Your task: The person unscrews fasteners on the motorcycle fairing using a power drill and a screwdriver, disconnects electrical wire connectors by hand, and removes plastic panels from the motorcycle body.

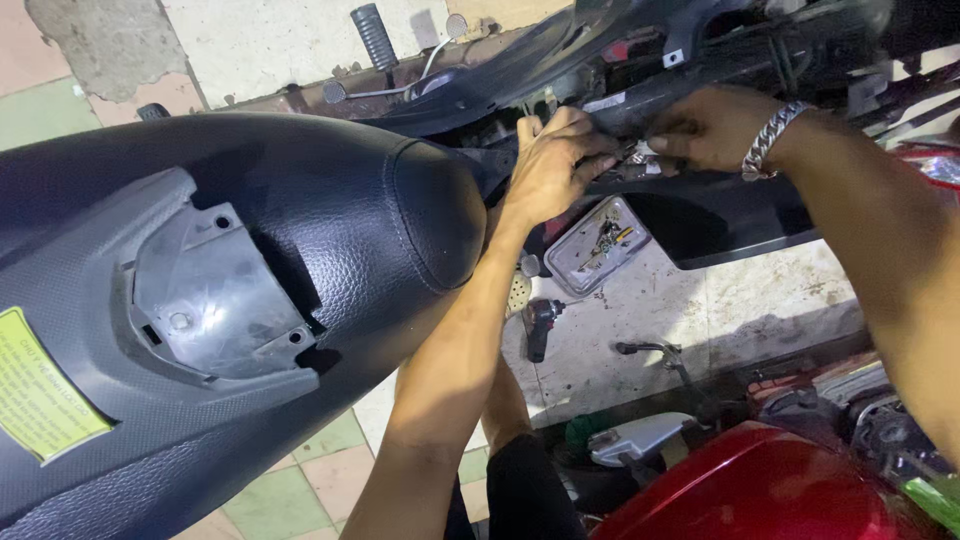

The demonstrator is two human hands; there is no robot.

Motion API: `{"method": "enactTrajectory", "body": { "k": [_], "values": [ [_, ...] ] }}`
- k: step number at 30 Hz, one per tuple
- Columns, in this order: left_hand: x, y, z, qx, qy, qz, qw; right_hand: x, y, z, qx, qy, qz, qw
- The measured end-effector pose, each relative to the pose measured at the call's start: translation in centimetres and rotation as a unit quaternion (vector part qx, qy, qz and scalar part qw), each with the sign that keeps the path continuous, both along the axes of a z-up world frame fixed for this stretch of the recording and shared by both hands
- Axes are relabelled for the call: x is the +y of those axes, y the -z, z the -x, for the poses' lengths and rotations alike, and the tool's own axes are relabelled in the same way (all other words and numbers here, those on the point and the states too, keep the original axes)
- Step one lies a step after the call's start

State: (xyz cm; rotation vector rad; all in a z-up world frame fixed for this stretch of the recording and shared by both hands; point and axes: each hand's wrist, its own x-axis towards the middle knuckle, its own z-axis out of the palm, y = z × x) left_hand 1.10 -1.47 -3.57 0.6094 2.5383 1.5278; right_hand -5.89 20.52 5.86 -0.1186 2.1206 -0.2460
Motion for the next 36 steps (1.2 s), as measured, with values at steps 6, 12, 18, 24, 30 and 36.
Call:
{"method": "enactTrajectory", "body": {
  "k": [6, 12, 18, 24, 30, 36],
  "values": [
    [-0.3, 1.7, -0.2, -0.045, 0.018, -0.080, 0.996, -0.7, -0.6, 0.0, -0.042, 0.058, 0.008, 0.997],
    [-0.9, 2.9, 0.4, -0.103, 0.064, -0.182, 0.976, -2.4, -1.0, 0.3, -0.048, 0.031, -0.060, 0.997],
    [-0.6, 2.0, 0.2, -0.083, 0.034, -0.162, 0.983, -1.8, 0.2, 0.2, -0.047, -0.103, -0.095, 0.989],
    [-0.2, 0.9, -0.2, -0.061, 0.041, -0.154, 0.985, -1.2, -0.6, -3.8, 0.035, -0.065, -0.093, 0.993],
    [0.1, 0.7, -0.5, -0.098, 0.056, -0.147, 0.983, -2.0, -1.2, -5.6, 0.118, -0.065, -0.105, 0.985],
    [0.3, 1.3, -0.3, -0.079, 0.067, -0.146, 0.984, -2.0, -1.0, -6.1, 0.160, -0.055, -0.093, 0.981]
  ]
}}
